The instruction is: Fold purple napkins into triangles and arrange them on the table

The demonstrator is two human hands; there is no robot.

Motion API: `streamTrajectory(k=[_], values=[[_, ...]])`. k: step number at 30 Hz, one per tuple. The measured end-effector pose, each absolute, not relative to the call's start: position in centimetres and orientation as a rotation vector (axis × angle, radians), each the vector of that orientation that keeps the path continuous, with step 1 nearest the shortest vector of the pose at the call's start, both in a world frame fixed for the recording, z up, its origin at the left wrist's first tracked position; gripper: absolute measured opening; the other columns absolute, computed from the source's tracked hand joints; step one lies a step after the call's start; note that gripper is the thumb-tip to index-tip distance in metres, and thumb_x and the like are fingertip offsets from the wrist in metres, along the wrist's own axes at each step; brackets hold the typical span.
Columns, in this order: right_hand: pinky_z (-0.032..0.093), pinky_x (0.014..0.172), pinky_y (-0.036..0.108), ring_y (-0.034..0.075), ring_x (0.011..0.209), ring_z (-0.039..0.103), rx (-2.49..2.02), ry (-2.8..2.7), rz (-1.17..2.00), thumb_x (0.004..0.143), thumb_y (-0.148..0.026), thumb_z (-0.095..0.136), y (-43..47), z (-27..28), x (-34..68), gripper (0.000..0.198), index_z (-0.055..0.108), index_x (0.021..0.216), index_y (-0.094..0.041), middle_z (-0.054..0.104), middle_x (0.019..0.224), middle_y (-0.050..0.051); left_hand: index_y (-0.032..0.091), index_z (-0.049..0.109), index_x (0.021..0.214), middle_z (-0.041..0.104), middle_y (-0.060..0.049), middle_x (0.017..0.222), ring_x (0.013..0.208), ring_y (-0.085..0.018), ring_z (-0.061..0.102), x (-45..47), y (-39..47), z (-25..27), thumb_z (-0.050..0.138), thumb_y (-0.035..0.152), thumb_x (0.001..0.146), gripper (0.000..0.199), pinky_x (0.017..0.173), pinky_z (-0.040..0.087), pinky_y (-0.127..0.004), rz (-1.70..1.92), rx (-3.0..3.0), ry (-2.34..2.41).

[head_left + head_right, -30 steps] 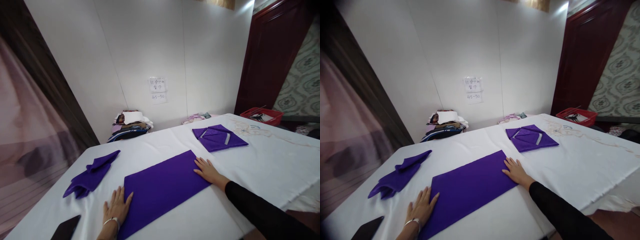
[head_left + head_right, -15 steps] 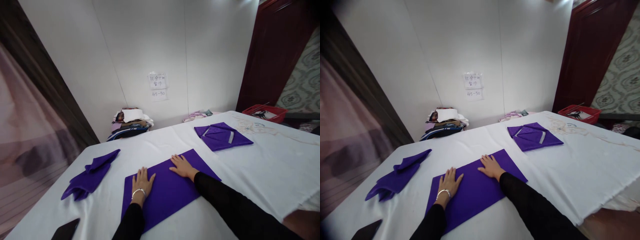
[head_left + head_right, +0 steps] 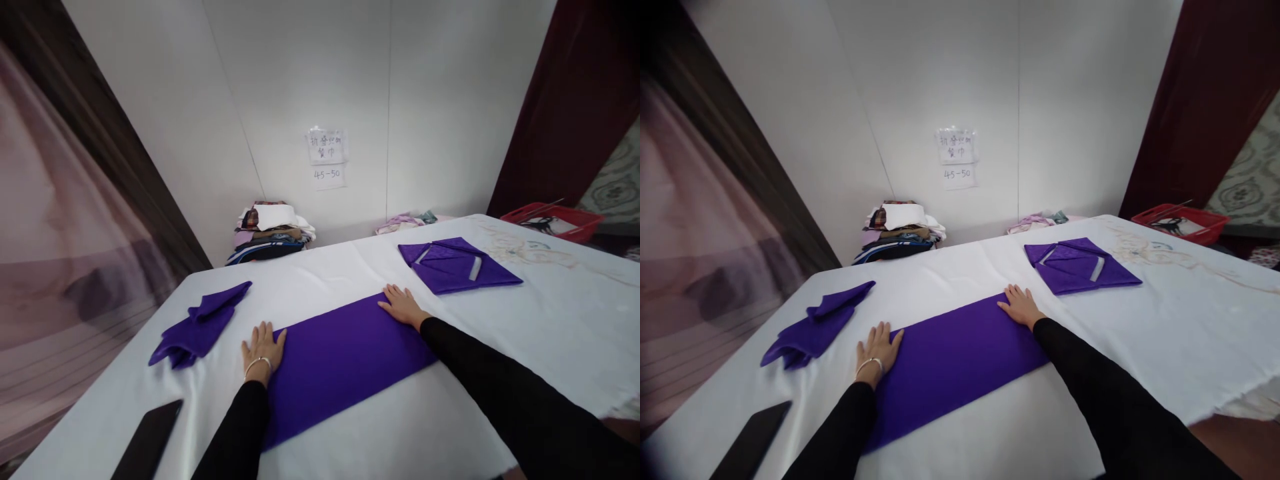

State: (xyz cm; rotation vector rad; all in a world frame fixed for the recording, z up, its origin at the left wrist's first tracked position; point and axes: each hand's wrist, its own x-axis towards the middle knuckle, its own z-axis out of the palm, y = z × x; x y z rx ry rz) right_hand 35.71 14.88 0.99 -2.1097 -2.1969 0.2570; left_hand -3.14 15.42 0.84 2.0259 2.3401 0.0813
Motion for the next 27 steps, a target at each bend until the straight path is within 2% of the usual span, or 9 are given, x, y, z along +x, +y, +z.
streamTrajectory(k=[2,7,12,18,24,27], values=[[0.005,0.107,0.049,0.028,0.136,0.010,-2.002,-2.259,0.246,0.084,-0.065,0.017,13.1,1.2,33.2,0.078,0.028,0.140,-0.012,0.019,0.147,0.014,0.012,0.026,0.139,0.018,-0.008,0.149,0.136,-0.026,0.012,-3.0,15.3,1.1,0.018,0.054,0.085,0.069,0.108,0.012,-0.052,0.087,2.017,2.339],[0.005,0.108,0.044,0.023,0.136,0.011,-1.616,-2.431,0.322,0.085,-0.065,0.015,7.8,0.6,28.3,0.073,0.023,0.142,-0.019,0.021,0.148,0.008,0.013,0.025,0.139,0.017,-0.008,0.149,0.136,-0.025,0.010,-2.7,14.9,1.5,0.017,0.055,0.085,0.069,0.108,0.010,-0.051,0.071,2.003,2.335],[0.009,0.108,0.046,0.024,0.135,0.015,-1.813,-2.318,0.267,0.085,-0.066,0.017,6.0,0.1,33.8,0.074,0.026,0.141,-0.019,0.023,0.147,0.008,0.015,0.027,0.139,0.013,-0.008,0.150,0.136,-0.026,0.011,-3.4,14.3,1.3,0.017,0.056,0.084,0.068,0.107,0.012,-0.053,0.124,1.936,2.413],[0.011,0.107,0.047,0.025,0.135,0.016,-2.006,-2.206,0.155,0.085,-0.065,0.016,4.6,-0.2,40.1,0.072,0.026,0.141,-0.020,0.024,0.147,0.007,0.014,0.029,0.138,0.016,-0.011,0.149,0.136,-0.027,0.014,-3.0,12.6,1.6,0.018,0.054,0.086,0.067,0.105,0.013,-0.056,0.135,1.995,2.480],[0.012,0.107,0.047,0.025,0.135,0.016,-2.019,-2.223,0.102,0.085,-0.064,0.016,4.6,-0.6,39.8,0.071,0.028,0.140,-0.020,0.025,0.147,0.007,0.017,0.026,0.139,0.014,-0.006,0.149,0.137,-0.026,0.009,2.7,6.6,1.1,0.021,0.058,0.085,0.068,0.108,0.009,-0.052,0.016,2.414,2.062],[0.015,0.106,0.048,0.026,0.135,0.016,-2.004,-2.267,0.061,0.086,-0.061,0.018,4.7,-1.1,40.1,0.069,0.029,0.140,-0.019,0.025,0.146,0.008,0.016,0.025,0.140,0.016,-0.006,0.149,0.137,-0.025,0.009,2.0,4.1,0.7,0.020,0.058,0.085,0.068,0.108,0.010,-0.051,-0.020,2.376,2.047]])
